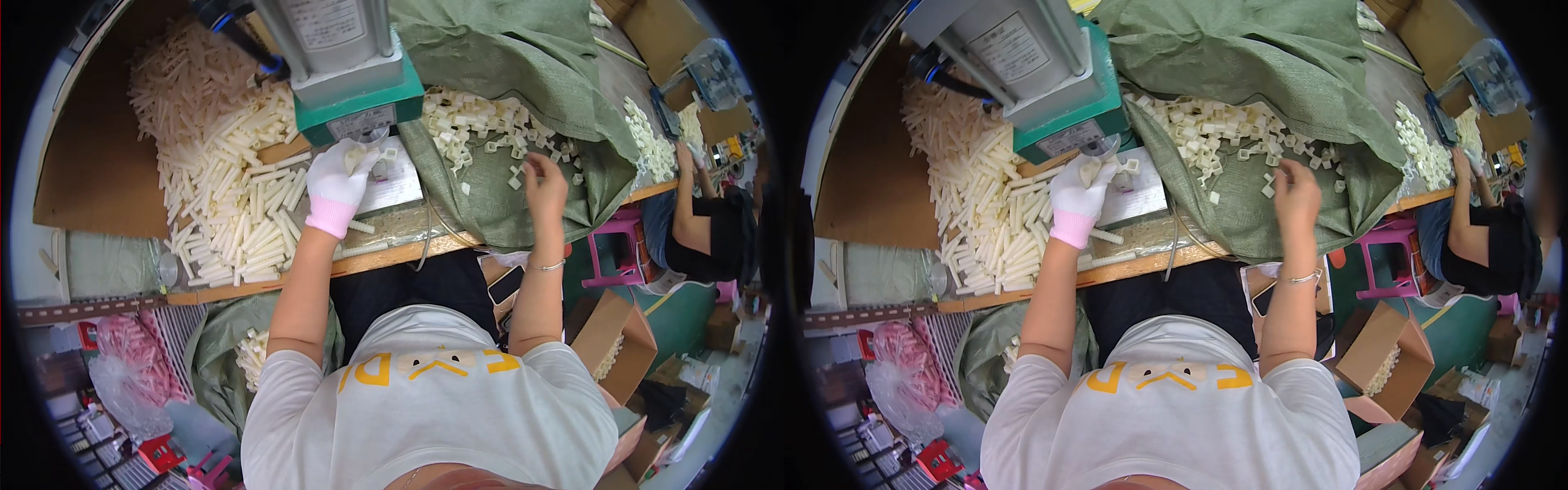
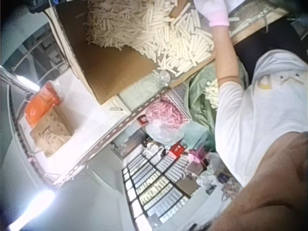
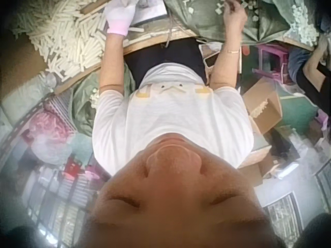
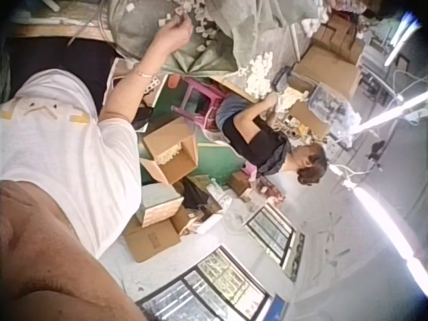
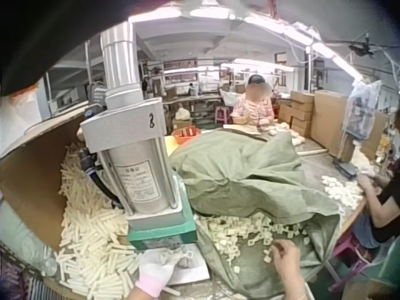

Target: Manually assemble small plastic pieces and process them using a desktop pneumatic or ultrasonic press machine.

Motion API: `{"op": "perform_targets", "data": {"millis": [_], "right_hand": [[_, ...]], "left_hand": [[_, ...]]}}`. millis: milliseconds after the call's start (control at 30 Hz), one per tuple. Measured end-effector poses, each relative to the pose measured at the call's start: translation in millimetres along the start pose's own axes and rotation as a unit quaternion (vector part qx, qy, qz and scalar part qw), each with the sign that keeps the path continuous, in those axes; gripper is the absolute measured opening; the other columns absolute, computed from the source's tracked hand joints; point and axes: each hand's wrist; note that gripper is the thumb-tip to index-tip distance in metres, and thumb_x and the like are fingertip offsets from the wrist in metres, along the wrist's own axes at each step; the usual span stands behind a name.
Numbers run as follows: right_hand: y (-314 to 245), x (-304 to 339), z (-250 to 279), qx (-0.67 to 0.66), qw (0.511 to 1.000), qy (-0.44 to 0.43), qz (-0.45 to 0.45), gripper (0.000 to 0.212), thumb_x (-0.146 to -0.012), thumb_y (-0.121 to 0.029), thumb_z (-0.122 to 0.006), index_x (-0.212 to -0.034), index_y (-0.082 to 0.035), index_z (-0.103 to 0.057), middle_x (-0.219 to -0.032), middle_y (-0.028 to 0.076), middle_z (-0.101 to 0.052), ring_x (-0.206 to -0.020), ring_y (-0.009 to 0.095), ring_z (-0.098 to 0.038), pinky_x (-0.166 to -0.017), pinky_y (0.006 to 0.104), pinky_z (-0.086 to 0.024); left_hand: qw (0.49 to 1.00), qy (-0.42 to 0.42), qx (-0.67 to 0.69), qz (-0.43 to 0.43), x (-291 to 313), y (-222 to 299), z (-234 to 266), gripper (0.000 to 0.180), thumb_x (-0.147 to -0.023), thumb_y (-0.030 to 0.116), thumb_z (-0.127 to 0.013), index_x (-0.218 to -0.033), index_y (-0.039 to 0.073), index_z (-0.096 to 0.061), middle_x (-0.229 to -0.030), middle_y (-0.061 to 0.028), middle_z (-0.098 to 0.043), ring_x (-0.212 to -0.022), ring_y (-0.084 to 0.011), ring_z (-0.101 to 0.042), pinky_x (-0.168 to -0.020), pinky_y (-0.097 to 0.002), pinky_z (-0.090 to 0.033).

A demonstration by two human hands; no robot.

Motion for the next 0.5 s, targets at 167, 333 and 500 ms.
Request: {"op": "perform_targets", "data": {"millis": [167,333,500], "right_hand": [[58.2,-8.3,-10.9,0.048,0.993,-0.104,0.010,0.024,-0.079,-0.014,-0.071,-0.102,-0.005,-0.068,-0.095,0.015,-0.065,-0.076,0.026,-0.065,-0.069,0.0354,-0.051],[55.1,0.8,3.3,0.008,0.994,-0.106,-0.032,0.021,-0.076,-0.010,-0.073,-0.095,-0.002,-0.068,-0.090,0.013,-0.066,-0.071,0.023,-0.066,-0.064,0.0320,-0.051],[46.8,-3.3,7.7,-0.016,0.984,-0.151,-0.089,0.022,-0.078,-0.004,-0.070,-0.100,-0.001,-0.066,-0.087,0.011,-0.068,-0.072,0.017,-0.065,-0.064,0.0294,-0.051]], "left_hand": [[0.999,-0.023,0.035,-0.003,4.2,2.9,29.6,0.020,-0.083,0.024,-0.067,-0.088,0.004,-0.065,-0.085,-0.0136,-0.066,-0.078,-0.0330,-0.063,-0.071,-0.0392,-0.049],[0.923,-0.270,0.005,0.274,71.9,-3.1,160.1,0.017,-0.079,0.020,-0.068,-0.087,0.005,-0.066,-0.080,-0.0131,-0.063,-0.077,-0.0317,-0.061,-0.071,-0.0361,-0.049],[0.870,-0.363,-0.250,0.222,164.2,-46.6,231.3,0.020,-0.077,0.020,-0.070,-0.088,0.004,-0.067,-0.088,-0.0165,-0.067,-0.082,-0.0319,-0.065,-0.073,-0.0364,-0.050]]}}
Point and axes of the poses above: each hand's wrist, its own x-axis away from the middle knuckle, its own z-axis out of the back of the hand, y = z × x
